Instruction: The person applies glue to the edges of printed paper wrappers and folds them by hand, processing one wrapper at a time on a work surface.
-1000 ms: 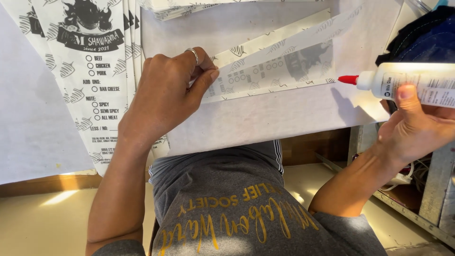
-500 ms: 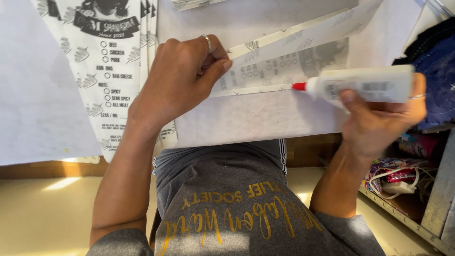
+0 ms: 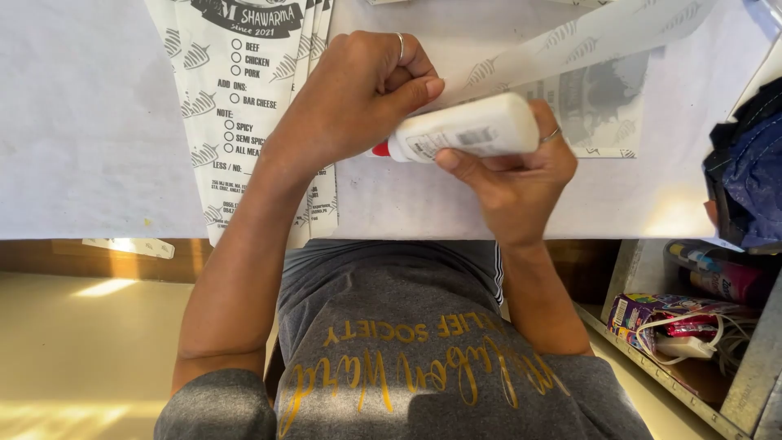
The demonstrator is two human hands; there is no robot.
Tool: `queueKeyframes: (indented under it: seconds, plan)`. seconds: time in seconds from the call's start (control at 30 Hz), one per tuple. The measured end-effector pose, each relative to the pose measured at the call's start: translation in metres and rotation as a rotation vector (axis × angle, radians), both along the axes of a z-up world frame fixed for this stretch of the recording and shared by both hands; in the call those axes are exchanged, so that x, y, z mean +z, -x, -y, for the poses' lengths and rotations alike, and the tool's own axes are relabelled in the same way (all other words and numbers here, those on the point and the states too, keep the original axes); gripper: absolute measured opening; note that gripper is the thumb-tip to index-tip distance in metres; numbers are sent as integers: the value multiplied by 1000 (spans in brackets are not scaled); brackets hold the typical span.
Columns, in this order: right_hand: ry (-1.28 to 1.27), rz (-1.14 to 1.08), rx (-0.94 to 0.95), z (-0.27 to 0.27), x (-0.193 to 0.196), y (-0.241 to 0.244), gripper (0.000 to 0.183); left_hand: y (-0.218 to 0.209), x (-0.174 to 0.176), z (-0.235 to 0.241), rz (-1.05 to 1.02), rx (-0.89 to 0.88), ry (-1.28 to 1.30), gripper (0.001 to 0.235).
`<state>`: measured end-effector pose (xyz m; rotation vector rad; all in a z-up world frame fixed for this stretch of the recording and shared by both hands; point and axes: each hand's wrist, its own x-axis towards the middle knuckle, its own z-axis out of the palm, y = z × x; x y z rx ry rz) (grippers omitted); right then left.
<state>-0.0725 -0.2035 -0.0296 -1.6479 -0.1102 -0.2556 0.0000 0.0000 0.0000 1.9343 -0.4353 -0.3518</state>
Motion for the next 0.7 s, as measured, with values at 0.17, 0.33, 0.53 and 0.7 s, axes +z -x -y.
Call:
queueKeyframes:
  seconds: [0.17, 0.33, 0.53, 0.7]
  plan:
    - [75, 203, -205, 89, -2, -10, 41, 20, -18, 12, 418, 46, -166, 6]
    - [149, 101, -507, 229, -15, 8, 12, 57, -35, 28, 690, 64, -241, 5]
    - [1081, 229, -501, 207, 8, 20, 30, 72, -28, 22, 839, 75, -204, 9]
    - [997, 523, 51, 161, 13, 10, 24, 83, -20, 6, 863, 157, -318, 9]
